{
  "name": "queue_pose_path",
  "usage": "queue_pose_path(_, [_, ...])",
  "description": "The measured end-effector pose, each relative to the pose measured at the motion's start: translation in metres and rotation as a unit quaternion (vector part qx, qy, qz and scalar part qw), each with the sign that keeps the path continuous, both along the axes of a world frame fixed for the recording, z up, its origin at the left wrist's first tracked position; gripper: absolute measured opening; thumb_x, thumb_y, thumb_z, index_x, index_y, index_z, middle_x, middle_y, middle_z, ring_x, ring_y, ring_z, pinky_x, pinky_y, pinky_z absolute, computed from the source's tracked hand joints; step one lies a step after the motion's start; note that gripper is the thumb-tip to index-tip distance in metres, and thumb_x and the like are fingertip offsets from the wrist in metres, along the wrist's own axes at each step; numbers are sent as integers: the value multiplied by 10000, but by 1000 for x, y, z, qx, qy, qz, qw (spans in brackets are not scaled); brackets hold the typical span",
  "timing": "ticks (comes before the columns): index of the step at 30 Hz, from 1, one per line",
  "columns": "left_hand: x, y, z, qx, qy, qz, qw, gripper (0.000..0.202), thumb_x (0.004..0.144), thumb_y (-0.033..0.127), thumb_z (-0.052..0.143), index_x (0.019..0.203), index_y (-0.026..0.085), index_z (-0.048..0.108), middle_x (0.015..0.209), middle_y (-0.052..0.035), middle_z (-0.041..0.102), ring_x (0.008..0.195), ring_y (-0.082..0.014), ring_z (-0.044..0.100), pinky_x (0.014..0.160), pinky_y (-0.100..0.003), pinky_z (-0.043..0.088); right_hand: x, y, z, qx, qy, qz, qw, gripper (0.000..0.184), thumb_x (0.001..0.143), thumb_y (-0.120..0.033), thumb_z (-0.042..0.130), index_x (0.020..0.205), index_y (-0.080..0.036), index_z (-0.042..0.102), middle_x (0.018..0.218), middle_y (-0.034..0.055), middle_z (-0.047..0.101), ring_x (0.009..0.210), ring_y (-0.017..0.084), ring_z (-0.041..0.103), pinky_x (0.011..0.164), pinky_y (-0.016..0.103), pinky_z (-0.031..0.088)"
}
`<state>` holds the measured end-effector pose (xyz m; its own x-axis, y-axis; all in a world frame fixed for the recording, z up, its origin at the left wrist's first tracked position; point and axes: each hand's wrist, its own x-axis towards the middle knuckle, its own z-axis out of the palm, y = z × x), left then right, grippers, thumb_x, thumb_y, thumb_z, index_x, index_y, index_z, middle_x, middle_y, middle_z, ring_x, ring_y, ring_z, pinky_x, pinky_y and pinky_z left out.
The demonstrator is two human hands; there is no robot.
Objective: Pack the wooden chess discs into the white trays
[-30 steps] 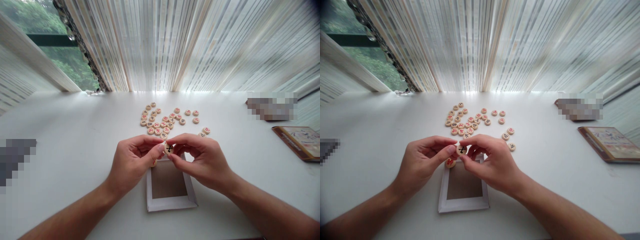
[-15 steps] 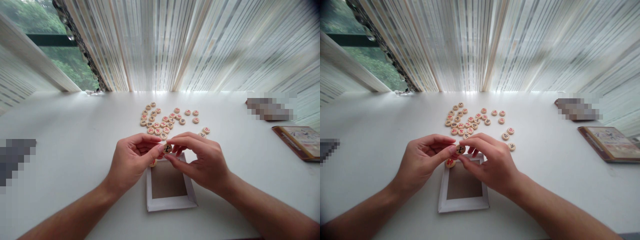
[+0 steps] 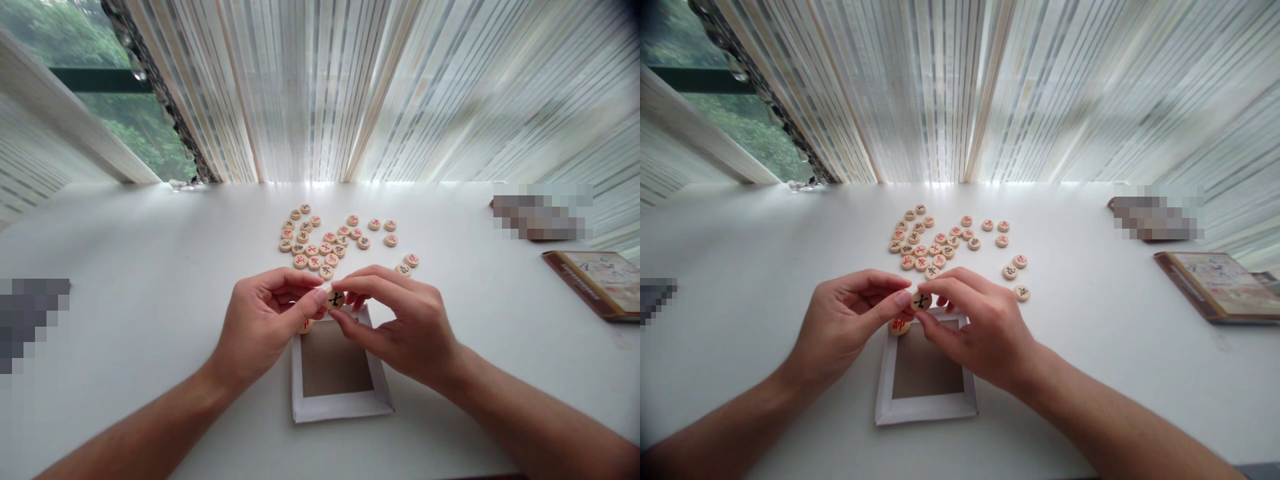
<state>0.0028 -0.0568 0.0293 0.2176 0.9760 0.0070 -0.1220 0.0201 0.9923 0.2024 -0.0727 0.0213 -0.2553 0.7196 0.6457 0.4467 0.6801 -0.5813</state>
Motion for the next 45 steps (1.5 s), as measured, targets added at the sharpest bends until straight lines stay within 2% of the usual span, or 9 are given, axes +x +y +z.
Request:
queue_pose_path(10, [0, 0, 3, 16, 18, 17, 1000, 36, 888, 179, 835, 913, 154, 828, 741, -10, 833, 655, -122, 792, 636, -145, 642, 1, 1, 0, -11, -8, 3, 1000, 167, 858, -84, 767, 997, -165, 724, 853, 42, 750, 709, 132, 692, 664, 230, 612])
queue_pose_path(16, [-4, 3, 1, 43, 22, 47, 998, 42, 902, 194, 810, 918, 158, 824, 726, -4, 816, 647, -124, 771, 631, -168, 635, 2, 1, -1, -16, -17, 8, 1000, 150, 861, -87, 751, 993, -154, 728, 832, 27, 727, 699, 128, 673, 653, 235, 582])
queue_pose_path(23, [-9, 13, -3, 69, 54, 70, 994, 62, 907, 206, 800, 936, 163, 833, 768, -1, 814, 685, -111, 749, 688, -179, 627, 4, 0, 0, -39, -62, 18, 997, 108, 887, -126, 740, 995, -130, 744, 854, 42, 728, 686, 130, 636, 651, 250, 524])
queue_pose_path(32, [-6, 18, -11, 39, 81, 52, 995, 131, 889, 246, 788, 952, 136, 823, 816, -36, 808, 714, -144, 747, 711, -243, 637, 6, -1, -1, -102, -172, 52, 978, 127, 874, -135, 706, 993, -143, 750, 884, 53, 689, 740, 166, 634, 647, 269, 480])
queue_pose_path(45, [-3, 16, -15, 21, 101, 27, 994, 147, 889, 250, 751, 970, 145, 815, 880, -38, 791, 744, -153, 749, 712, -257, 635, 3, -5, -11, -69, -253, 56, 963, 122, 945, -130, 673, 1028, -137, 762, 903, 87, 707, 805, 234, 650, 690, 332, 508])
